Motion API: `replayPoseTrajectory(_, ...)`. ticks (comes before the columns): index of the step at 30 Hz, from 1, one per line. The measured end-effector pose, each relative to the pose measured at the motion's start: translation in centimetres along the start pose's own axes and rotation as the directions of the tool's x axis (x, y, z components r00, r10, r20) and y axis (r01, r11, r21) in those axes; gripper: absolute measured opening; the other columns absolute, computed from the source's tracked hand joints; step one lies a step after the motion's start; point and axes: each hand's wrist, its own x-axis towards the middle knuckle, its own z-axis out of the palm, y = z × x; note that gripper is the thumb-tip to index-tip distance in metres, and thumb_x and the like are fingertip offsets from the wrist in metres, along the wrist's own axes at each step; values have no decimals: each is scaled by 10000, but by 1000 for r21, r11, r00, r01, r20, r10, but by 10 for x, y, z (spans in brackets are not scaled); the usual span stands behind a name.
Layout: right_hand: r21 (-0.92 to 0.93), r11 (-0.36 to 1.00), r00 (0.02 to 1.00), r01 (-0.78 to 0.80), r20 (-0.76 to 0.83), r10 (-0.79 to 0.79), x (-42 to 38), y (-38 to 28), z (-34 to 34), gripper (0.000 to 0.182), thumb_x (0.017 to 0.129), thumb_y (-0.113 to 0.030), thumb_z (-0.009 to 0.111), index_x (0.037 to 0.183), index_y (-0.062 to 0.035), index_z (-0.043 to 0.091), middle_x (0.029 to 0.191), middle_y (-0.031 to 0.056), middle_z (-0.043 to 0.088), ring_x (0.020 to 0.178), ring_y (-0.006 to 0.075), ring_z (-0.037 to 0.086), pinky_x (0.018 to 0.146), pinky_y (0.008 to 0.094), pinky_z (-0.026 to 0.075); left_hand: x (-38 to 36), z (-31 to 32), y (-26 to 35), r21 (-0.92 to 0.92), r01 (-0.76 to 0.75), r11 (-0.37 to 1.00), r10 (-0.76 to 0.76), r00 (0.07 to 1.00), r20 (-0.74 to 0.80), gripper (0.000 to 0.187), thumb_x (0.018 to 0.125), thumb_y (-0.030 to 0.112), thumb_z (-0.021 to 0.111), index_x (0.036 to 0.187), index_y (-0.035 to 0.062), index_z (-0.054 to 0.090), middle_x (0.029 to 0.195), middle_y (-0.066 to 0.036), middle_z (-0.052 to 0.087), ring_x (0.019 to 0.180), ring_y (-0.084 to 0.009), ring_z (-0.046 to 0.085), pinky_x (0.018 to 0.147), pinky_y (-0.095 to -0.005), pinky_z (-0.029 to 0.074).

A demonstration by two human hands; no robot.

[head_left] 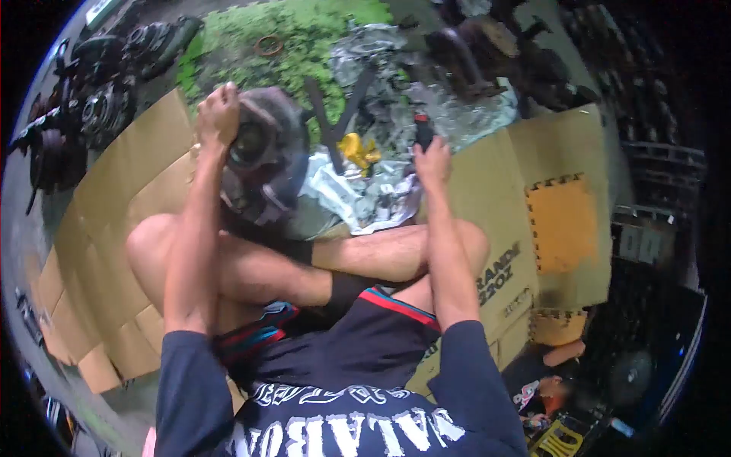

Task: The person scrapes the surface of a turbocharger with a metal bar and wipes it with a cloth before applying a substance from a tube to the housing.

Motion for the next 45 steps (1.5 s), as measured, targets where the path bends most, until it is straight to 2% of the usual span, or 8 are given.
replayPoseTrajectory(12, 175, 984, 986, 17, -164, 12, 5, 5, -33, 414, 1052, -275, 483, 1265, 66, 584, 1101, 325, 690, 1014, 545, 650, 918, 585, 491, -1, 3, -33, 225, -402, 888, 431, 897, -97, 284, 1017, 251, 462, 1042, 69, 680, 1100, -214, 719, 1000, -499, 668, 867, -568, 536)
replayPoseTrajectory(15, 202, 979, 961, 12, -274, 44, -4, -4, -64, 409, 1088, -253, 433, 1378, 23, 516, 1029, 253, 698, 832, 442, 688, 766, 528, 543, 0, 5, -35, 130, -327, 936, 345, 924, -163, 326, 1003, 262, 437, 1032, 68, 697, 1093, -242, 712, 996, -521, 656, 873, -564, 530)
replayPoseTrajectory(17, 576, 711, 904, -403, 370, 213, -12, -15, -92, 425, 1104, -308, 459, 1435, -42, 482, 912, 139, 654, 663, 229, 626, 576, 382, 509, 4, 2, -40, 180, -369, 912, 392, 913, -115, 321, 994, 248, 441, 1024, 60, 700, 1078, -244, 717, 986, -513, 664, 868, -561, 534)
replayPoseTrajectory(19, 714, 568, 889, -410, 452, 73, -22, -21, -98, 419, 1102, -313, 481, 1440, -66, 484, 890, 99, 627, 650, 157, 583, 544, 318, 467, 10, -1, -46, 229, -413, 881, 437, 897, -65, 316, 985, 233, 446, 1017, 53, 703, 1063, -247, 721, 976, -505, 673, 863, -557, 538)
replayPoseTrajectory(26, 932, 331, 901, -146, 263, -346, -70, -100, -75, 466, 1047, -211, 602, 1476, -85, 470, 928, 15, 585, 682, 77, 525, 600, 250, 441, 12, -7, -25, 197, -345, 918, 355, 935, -17, 332, 958, 195, 455, 1037, 25, 729, 1052, -257, 735, 976, -461, 702, 882, -516, 552)
replayPoseTrajectory(28, 904, 414, 890, -105, 271, -366, -86, -121, -81, 432, 1039, -194, 604, 1439, -54, 517, 860, 28, 608, 691, 94, 559, 626, 288, 476, 12, -9, -22, 58, -209, 976, 210, 978, -2, 415, 974, 254, 412, 1068, 37, 753, 1090, -258, 734, 1026, -465, 691, 939, -511, 527)
replayPoseTrajectory(31, 858, 496, 923, 135, 73, -377, -104, -143, -86, 317, 990, -139, 580, 1262, 17, 622, 970, 312, 691, 942, 470, 688, 808, 492, 534, 15, -9, -35, 153, -280, 948, 285, 959, -12, 488, 977, 319, 374, 1070, 51, 771, 1110, -260, 732, 1061, -463, 681, 980, -507, 497)
replayPoseTrajectory(45, 730, 555, 779, 400, 47, -625, -149, -145, -105, 550, 918, -60, 595, 1456, -124, 502, 996, 261, 623, 825, 460, 680, 777, 500, 565, 19, -6, -33, 157, -265, 951, 267, 964, 7, 499, 969, 339, 379, 1084, 55, 773, 1110, -261, 733, 1118, -455, 665, 997, -514, 484)
